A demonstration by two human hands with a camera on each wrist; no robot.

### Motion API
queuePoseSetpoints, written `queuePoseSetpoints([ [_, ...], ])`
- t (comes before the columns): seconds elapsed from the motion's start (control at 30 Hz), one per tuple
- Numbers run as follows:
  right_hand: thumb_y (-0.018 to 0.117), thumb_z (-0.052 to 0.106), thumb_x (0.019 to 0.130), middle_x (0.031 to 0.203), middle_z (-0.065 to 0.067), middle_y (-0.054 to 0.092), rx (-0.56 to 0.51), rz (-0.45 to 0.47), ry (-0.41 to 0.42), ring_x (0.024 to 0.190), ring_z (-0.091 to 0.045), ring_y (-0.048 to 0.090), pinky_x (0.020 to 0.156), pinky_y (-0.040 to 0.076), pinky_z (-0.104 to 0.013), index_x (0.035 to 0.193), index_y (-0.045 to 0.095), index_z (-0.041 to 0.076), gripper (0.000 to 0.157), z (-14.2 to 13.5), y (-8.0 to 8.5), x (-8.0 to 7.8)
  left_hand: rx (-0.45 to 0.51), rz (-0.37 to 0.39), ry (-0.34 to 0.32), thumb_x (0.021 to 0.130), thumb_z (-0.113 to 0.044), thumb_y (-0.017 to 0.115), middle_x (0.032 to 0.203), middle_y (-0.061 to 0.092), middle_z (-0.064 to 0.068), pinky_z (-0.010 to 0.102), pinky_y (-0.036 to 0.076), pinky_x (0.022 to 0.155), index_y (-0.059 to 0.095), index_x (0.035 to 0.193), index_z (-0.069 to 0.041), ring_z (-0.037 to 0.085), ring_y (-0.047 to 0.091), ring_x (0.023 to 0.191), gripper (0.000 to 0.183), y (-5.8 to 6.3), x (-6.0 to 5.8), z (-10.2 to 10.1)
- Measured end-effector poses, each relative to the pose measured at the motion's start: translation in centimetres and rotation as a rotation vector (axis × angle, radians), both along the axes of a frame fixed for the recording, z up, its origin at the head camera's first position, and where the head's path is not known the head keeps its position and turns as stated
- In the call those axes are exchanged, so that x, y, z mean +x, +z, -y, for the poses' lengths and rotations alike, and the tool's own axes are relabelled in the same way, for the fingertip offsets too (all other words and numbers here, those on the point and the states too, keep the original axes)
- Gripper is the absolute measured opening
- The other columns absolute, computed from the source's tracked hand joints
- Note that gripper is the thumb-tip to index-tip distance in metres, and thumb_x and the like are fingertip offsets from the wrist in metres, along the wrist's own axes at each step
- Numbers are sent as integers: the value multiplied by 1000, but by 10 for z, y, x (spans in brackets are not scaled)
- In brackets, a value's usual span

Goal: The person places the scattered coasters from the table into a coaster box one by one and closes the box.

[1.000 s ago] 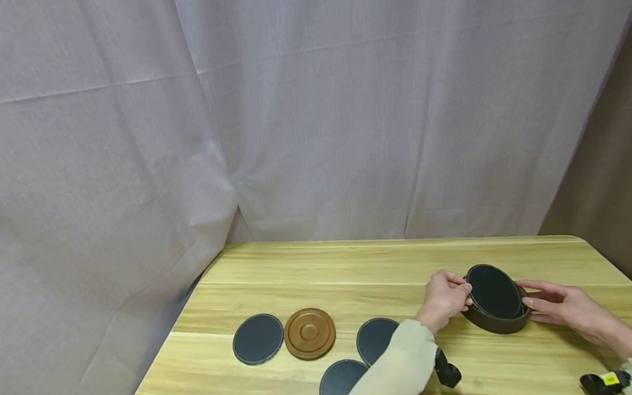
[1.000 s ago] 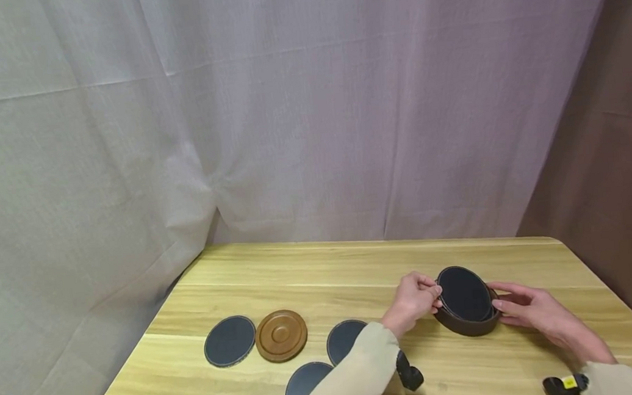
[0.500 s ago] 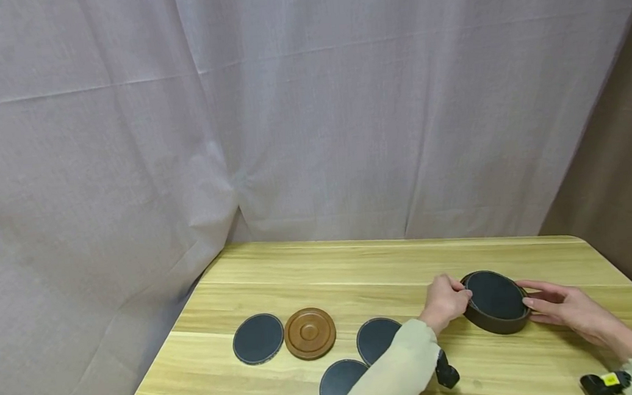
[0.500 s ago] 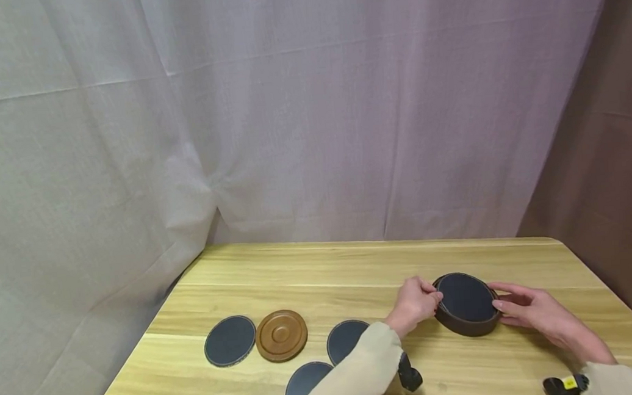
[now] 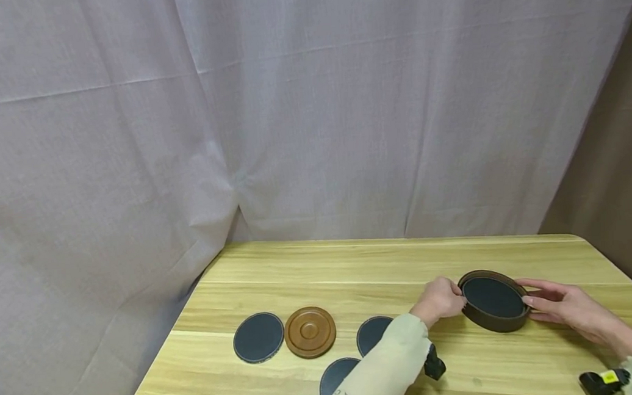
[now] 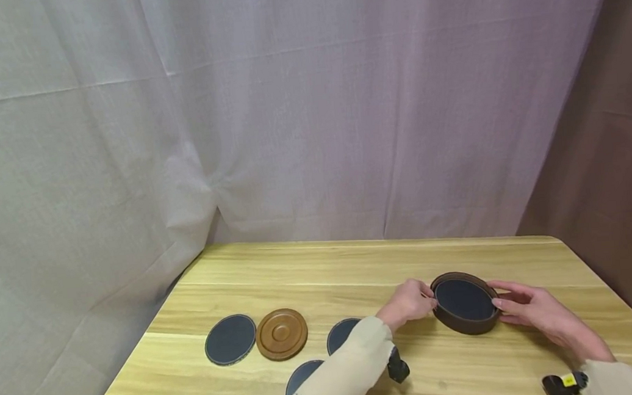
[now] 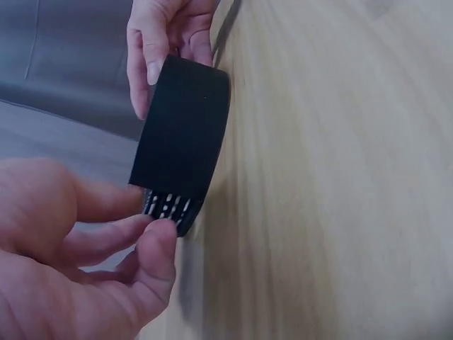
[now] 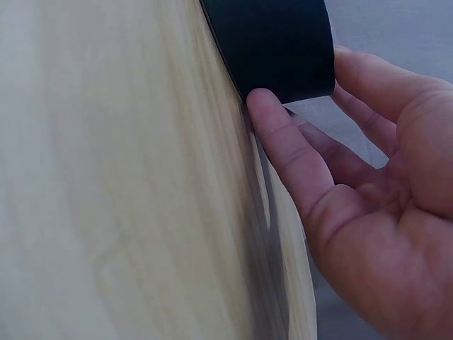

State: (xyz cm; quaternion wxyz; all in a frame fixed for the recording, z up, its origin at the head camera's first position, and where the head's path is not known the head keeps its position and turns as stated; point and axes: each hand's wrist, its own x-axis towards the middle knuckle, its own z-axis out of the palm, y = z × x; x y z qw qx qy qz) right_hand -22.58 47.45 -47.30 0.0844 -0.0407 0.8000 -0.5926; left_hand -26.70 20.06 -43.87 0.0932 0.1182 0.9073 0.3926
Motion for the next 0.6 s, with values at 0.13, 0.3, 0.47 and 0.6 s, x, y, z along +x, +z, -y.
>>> queuePoseSetpoints([
  [0.13, 58, 13, 99, 111, 26, 58, -3, -5, 2, 100, 1, 65, 84, 58, -30, 144, 49, 17, 46, 0, -1, -1, 24, 40, -42, 88, -19, 70, 73, 68, -5, 22, 40, 50, 71, 88, -13, 6, 51, 56, 6, 3, 1, 6],
  [0.3, 58, 12, 99, 111, 26, 58, -14, -11, 9, 101, 0, 65, 84, 58, -30, 144, 49, 16, 46, 0, -2, -2, -26, -13, -110, 90, -25, 70, 81, 70, -7, 19, 41, 55, 73, 95, -16, 4, 52, 63, 11, 6, -2, 14],
  [0.47, 58, 12, 99, 111, 26, 59, -20, -16, 11, 101, 1, 65, 84, 58, -30, 144, 49, 16, 46, 0, -2, -2, -22, -54, -150, 90, -25, 70, 86, 68, -8, 18, 43, 60, 73, 100, -17, 3, 53, 67, 13, 10, -5, 28],
  [0.6, 58, 12, 99, 111, 26, 59, -16, -15, 6, 101, 2, 65, 84, 58, -30, 145, 48, 14, 46, 0, -1, 0, -10, -40, -170, 92, -28, 69, 89, 67, -9, 19, 46, 65, 70, 103, -19, 3, 56, 72, 14, 14, -6, 40],
])
